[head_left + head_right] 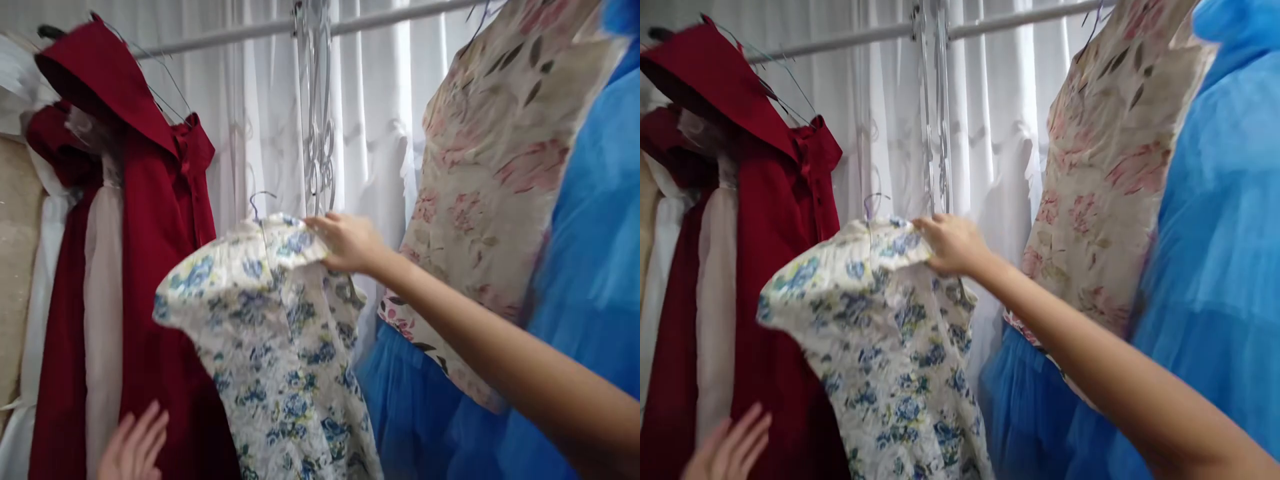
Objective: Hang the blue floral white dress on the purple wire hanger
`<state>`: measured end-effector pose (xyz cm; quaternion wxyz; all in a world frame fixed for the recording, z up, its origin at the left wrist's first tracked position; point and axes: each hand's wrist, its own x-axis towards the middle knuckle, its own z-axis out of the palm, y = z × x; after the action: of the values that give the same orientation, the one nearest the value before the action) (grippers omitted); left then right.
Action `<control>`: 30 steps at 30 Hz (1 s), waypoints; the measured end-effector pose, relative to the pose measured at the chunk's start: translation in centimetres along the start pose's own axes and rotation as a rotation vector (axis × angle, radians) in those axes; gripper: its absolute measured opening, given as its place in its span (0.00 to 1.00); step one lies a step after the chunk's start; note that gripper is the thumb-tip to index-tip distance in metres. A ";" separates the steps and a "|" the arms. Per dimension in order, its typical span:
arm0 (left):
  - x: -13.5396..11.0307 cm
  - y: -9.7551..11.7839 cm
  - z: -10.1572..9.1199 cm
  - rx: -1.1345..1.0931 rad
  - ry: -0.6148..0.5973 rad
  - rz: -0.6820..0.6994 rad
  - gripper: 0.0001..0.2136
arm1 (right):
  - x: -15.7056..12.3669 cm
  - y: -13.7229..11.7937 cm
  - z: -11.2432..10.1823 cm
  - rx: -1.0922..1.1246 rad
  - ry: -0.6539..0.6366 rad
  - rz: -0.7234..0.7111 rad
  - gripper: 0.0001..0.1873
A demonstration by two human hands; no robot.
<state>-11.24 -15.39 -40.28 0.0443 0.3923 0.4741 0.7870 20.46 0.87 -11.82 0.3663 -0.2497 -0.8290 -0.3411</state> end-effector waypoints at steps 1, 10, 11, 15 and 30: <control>0.9 0.3 0.3 -0.047 0.047 0.003 0.35 | -2.9 -1.5 1.6 0.062 -0.031 0.011 0.35; -4.1 -5.4 2.8 0.214 -0.486 -0.411 0.21 | -29.4 -9.3 10.4 0.397 -0.227 0.371 0.45; -5.0 -6.4 3.0 0.206 -0.469 -0.407 0.20 | -29.7 -8.9 10.5 0.396 -0.242 0.360 0.45; -4.9 -8.0 5.6 0.154 -0.336 -0.323 0.17 | -28.1 -6.3 10.1 0.346 -0.243 0.356 0.47; -1.2 -5.8 8.9 -0.028 -0.194 -0.234 0.15 | -24.6 -6.0 9.1 0.265 -0.153 0.445 0.44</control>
<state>-6.30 -6.43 -43.33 0.1869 0.4078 0.4988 0.7416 27.47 -0.19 -37.79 0.3980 -0.4008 -0.8163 -0.1207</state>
